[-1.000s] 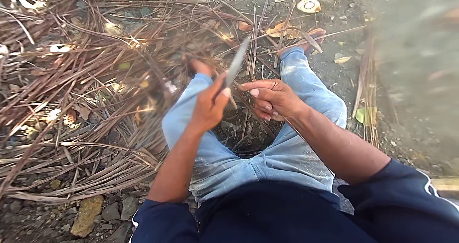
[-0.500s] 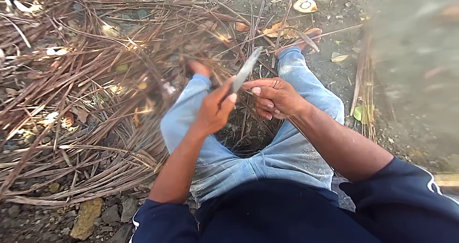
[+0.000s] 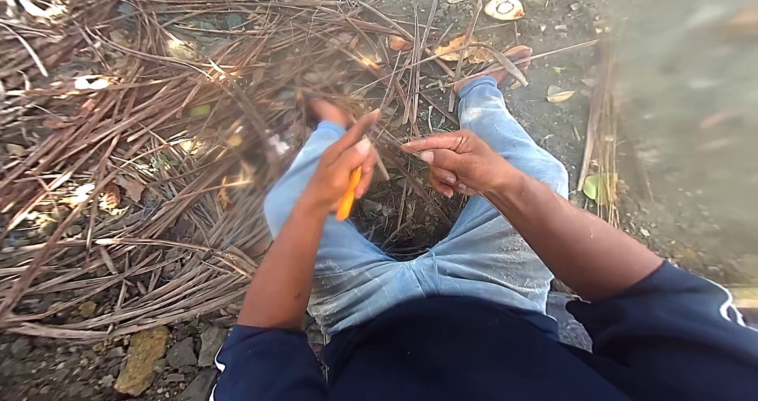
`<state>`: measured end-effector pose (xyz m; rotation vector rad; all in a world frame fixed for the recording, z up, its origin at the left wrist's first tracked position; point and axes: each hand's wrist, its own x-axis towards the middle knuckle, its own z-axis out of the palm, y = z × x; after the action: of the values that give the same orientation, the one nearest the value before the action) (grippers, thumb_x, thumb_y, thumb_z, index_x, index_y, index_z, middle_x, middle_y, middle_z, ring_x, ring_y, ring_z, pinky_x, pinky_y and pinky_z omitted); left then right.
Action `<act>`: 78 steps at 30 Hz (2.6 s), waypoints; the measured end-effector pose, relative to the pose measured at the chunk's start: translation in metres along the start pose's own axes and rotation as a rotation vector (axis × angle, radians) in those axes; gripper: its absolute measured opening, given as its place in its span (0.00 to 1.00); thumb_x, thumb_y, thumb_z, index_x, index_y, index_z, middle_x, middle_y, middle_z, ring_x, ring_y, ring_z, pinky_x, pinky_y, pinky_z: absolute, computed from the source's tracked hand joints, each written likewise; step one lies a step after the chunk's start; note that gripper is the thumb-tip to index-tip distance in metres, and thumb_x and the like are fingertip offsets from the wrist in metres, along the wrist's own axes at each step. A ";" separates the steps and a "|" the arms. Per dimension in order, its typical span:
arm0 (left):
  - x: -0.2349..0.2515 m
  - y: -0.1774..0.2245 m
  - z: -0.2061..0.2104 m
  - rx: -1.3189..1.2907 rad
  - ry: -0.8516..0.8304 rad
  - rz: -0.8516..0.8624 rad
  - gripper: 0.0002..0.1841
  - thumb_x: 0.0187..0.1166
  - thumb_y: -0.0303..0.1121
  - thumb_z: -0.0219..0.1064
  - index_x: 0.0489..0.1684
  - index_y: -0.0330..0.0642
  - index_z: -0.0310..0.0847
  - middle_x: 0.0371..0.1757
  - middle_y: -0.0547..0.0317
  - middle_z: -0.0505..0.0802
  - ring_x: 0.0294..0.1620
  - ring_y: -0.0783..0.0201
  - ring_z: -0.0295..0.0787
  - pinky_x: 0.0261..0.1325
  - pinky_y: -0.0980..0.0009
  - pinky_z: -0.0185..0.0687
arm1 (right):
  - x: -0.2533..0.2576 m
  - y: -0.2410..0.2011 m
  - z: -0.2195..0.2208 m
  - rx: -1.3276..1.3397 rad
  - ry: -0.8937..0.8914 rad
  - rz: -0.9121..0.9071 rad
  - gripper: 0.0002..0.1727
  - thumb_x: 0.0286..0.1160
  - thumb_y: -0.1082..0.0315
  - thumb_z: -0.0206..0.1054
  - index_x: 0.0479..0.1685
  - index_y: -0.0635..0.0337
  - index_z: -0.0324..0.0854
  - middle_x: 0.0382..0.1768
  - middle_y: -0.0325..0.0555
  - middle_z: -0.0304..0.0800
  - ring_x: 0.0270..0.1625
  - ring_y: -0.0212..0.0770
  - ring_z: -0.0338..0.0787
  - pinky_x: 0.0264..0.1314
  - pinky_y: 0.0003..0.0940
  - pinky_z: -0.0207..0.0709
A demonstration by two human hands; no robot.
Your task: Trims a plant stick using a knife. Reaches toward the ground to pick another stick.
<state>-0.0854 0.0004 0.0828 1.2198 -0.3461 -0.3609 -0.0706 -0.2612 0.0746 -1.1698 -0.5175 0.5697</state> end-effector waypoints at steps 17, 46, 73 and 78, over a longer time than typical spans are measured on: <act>-0.009 0.003 0.013 1.009 0.223 0.395 0.25 0.90 0.34 0.52 0.81 0.28 0.70 0.40 0.49 0.91 0.25 0.70 0.82 0.31 0.71 0.83 | 0.022 -0.014 0.034 -0.260 0.157 -0.116 0.16 0.86 0.72 0.60 0.64 0.66 0.87 0.14 0.33 0.81 0.12 0.25 0.76 0.14 0.19 0.73; -0.012 -0.016 0.025 1.268 0.119 0.337 0.26 0.88 0.39 0.53 0.81 0.34 0.73 0.51 0.45 0.91 0.45 0.55 0.92 0.48 0.55 0.90 | 0.028 -0.008 0.019 -0.039 0.323 0.026 0.15 0.78 0.77 0.60 0.58 0.66 0.87 0.23 0.39 0.88 0.14 0.27 0.79 0.16 0.24 0.80; -0.005 -0.024 0.013 1.261 0.227 0.376 0.25 0.90 0.37 0.52 0.80 0.32 0.73 0.46 0.44 0.92 0.42 0.56 0.90 0.49 0.59 0.88 | 0.019 -0.014 0.030 0.102 0.334 0.022 0.13 0.84 0.77 0.55 0.47 0.68 0.88 0.11 0.33 0.75 0.09 0.26 0.74 0.15 0.26 0.81; -0.004 -0.014 0.006 1.098 0.247 0.287 0.23 0.91 0.34 0.49 0.80 0.31 0.73 0.45 0.45 0.92 0.33 0.63 0.86 0.40 0.66 0.85 | 0.017 -0.015 0.028 0.099 0.306 0.040 0.16 0.82 0.79 0.53 0.57 0.72 0.86 0.11 0.31 0.76 0.10 0.25 0.75 0.15 0.24 0.81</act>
<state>-0.0933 -0.0072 0.0707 2.2212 -0.5191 0.2939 -0.0740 -0.2347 0.0988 -1.1492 -0.2028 0.4349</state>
